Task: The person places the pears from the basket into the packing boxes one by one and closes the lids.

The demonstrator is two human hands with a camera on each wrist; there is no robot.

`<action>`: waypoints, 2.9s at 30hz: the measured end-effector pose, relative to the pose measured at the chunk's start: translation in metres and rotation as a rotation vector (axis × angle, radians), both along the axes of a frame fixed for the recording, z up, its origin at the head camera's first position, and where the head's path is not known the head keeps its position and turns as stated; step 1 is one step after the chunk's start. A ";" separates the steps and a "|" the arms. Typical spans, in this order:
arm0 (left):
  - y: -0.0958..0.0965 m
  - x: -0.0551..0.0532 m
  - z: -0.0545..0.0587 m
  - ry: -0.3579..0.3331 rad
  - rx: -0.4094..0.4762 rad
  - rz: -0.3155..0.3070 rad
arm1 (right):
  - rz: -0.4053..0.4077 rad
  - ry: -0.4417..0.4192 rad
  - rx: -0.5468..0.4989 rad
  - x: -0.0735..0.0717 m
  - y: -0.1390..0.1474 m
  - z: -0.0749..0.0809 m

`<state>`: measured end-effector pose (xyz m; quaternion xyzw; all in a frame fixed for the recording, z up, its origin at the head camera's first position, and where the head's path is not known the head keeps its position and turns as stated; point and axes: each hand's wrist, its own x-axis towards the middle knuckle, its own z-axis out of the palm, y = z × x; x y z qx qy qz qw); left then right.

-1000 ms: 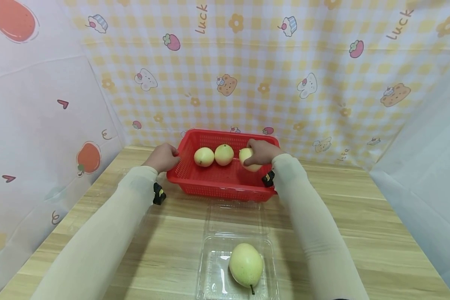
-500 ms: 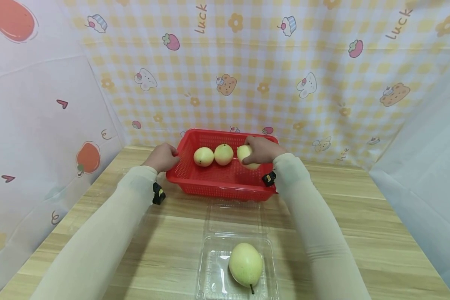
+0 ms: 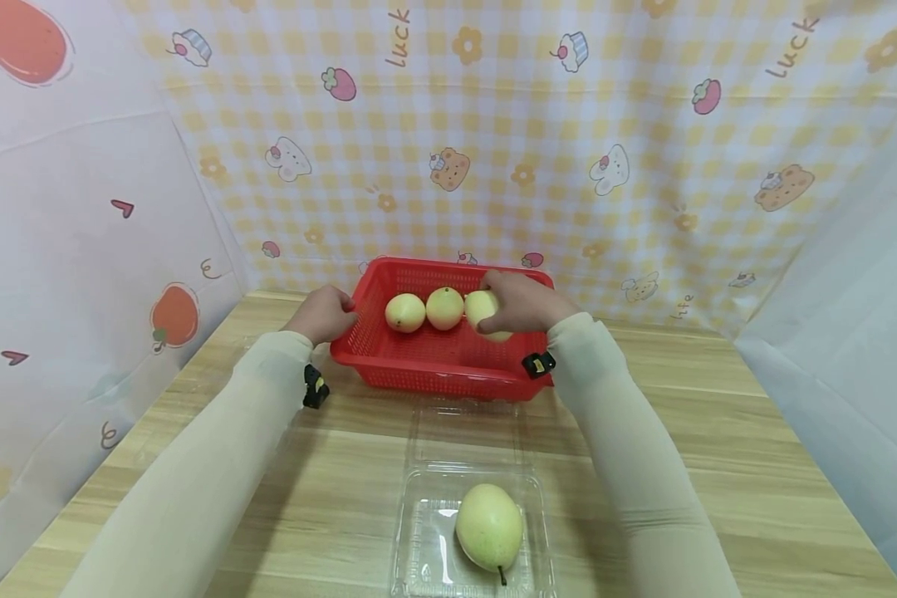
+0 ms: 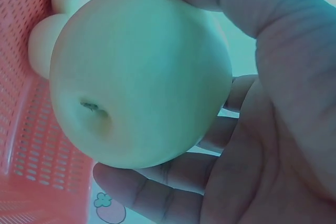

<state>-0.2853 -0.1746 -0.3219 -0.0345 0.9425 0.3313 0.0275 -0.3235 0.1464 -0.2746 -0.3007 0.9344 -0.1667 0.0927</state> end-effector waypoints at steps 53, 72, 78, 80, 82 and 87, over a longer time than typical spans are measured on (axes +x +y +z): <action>0.001 0.002 -0.001 0.014 -0.021 -0.011 | 0.295 0.164 -0.024 0.108 -0.002 -0.006; 0.000 0.002 -0.002 0.021 -0.031 -0.005 | 0.502 0.271 0.087 0.141 -0.017 -0.019; 0.001 0.002 -0.001 0.019 -0.023 -0.005 | 0.554 0.295 0.139 0.150 -0.023 -0.024; 0.001 0.003 -0.001 0.021 -0.023 -0.004 | 0.566 0.289 0.141 0.153 -0.024 -0.027; 0.002 0.003 -0.001 0.022 -0.024 -0.003 | 0.579 0.288 0.147 0.156 -0.025 -0.028; 0.003 0.003 -0.001 0.030 -0.025 -0.001 | 0.611 0.294 0.165 0.162 -0.028 -0.030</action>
